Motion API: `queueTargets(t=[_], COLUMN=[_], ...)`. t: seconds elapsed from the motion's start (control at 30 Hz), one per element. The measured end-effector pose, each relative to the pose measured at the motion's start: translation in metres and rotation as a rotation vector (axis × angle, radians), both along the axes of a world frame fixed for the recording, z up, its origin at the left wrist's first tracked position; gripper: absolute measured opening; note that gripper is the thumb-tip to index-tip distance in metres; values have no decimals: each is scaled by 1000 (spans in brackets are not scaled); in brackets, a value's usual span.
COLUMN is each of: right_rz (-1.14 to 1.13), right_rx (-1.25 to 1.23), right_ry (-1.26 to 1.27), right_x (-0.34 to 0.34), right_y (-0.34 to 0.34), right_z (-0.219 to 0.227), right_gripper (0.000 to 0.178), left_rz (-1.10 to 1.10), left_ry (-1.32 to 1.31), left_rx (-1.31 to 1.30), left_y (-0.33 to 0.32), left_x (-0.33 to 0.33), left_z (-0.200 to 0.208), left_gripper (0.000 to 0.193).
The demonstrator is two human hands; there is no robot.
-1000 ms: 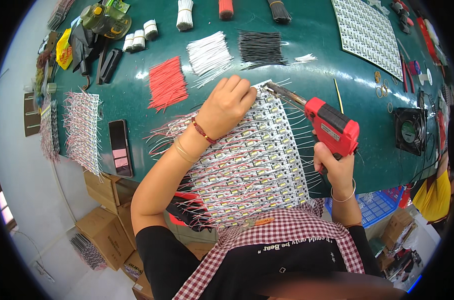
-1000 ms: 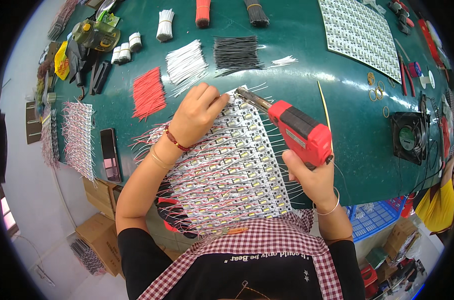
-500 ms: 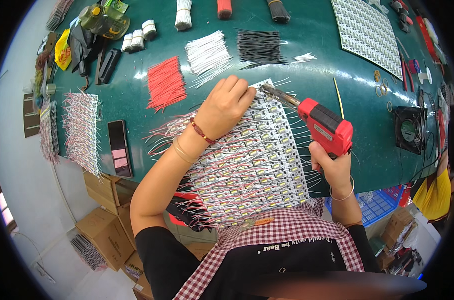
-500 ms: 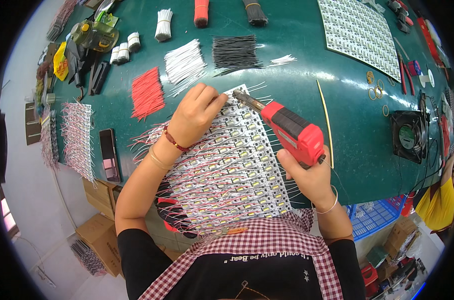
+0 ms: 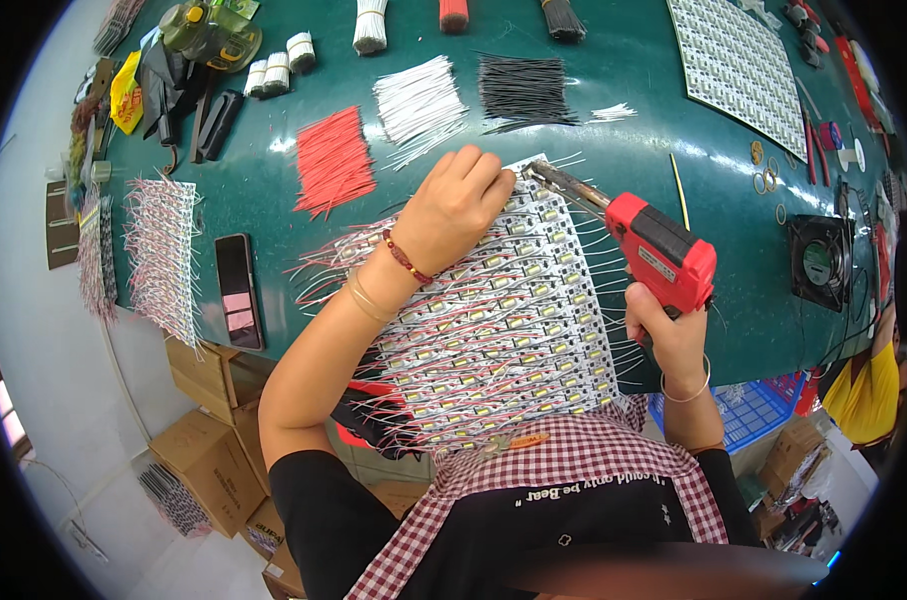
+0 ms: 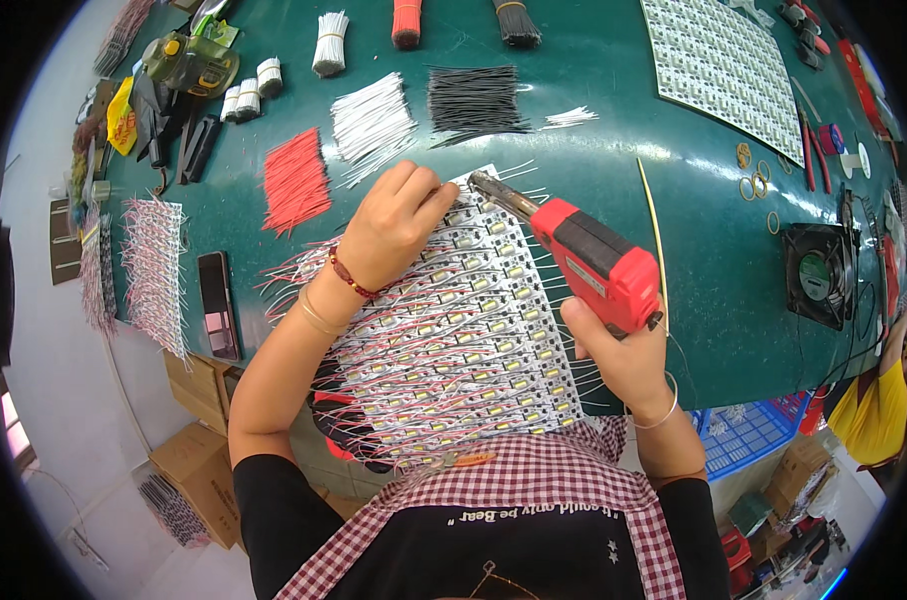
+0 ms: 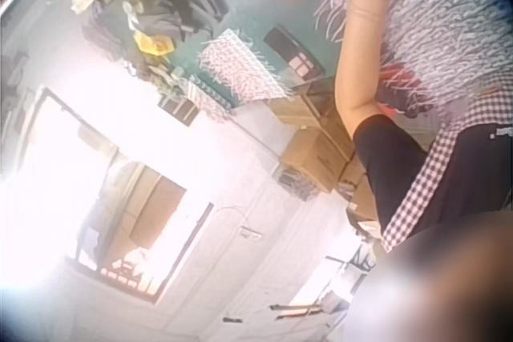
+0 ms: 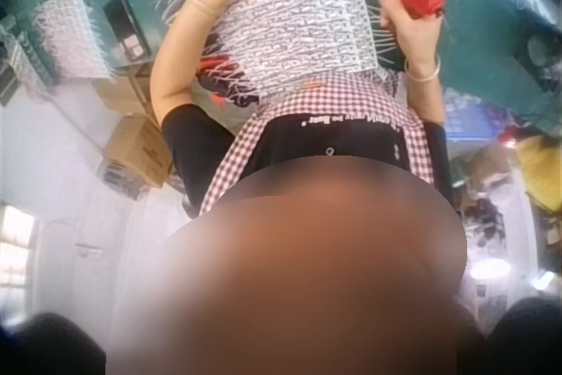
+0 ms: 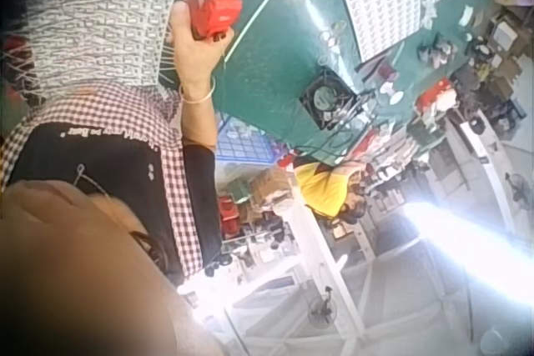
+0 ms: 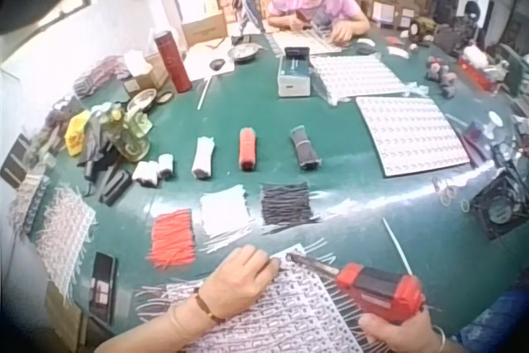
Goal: The person solders wires onto a large sheet of LED components at a workstation using a soldering iron.
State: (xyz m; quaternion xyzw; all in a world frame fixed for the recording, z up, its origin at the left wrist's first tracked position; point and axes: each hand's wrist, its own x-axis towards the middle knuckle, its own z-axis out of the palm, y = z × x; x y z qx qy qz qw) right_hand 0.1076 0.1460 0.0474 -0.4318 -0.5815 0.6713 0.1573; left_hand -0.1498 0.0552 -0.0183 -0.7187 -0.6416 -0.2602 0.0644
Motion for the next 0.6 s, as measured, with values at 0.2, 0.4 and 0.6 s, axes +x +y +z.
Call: queueTargets(t=[0.2,0.4,0.6], right_rz=[32,3,-30], right_rx=[31,38,39], right_ry=[-15,57,157], right_x=[-2,0,4], right_y=[1,3,6], right_z=[1,10,14], right_gripper=[22,28,28], left_rz=[0,-1,-8], left_ry=[4,17,37], left_rx=[-6,3,-6], left_y=[0,0,0], left_x=[0,1,2], left_z=[0,0,0], left_gripper=[26,25,25])
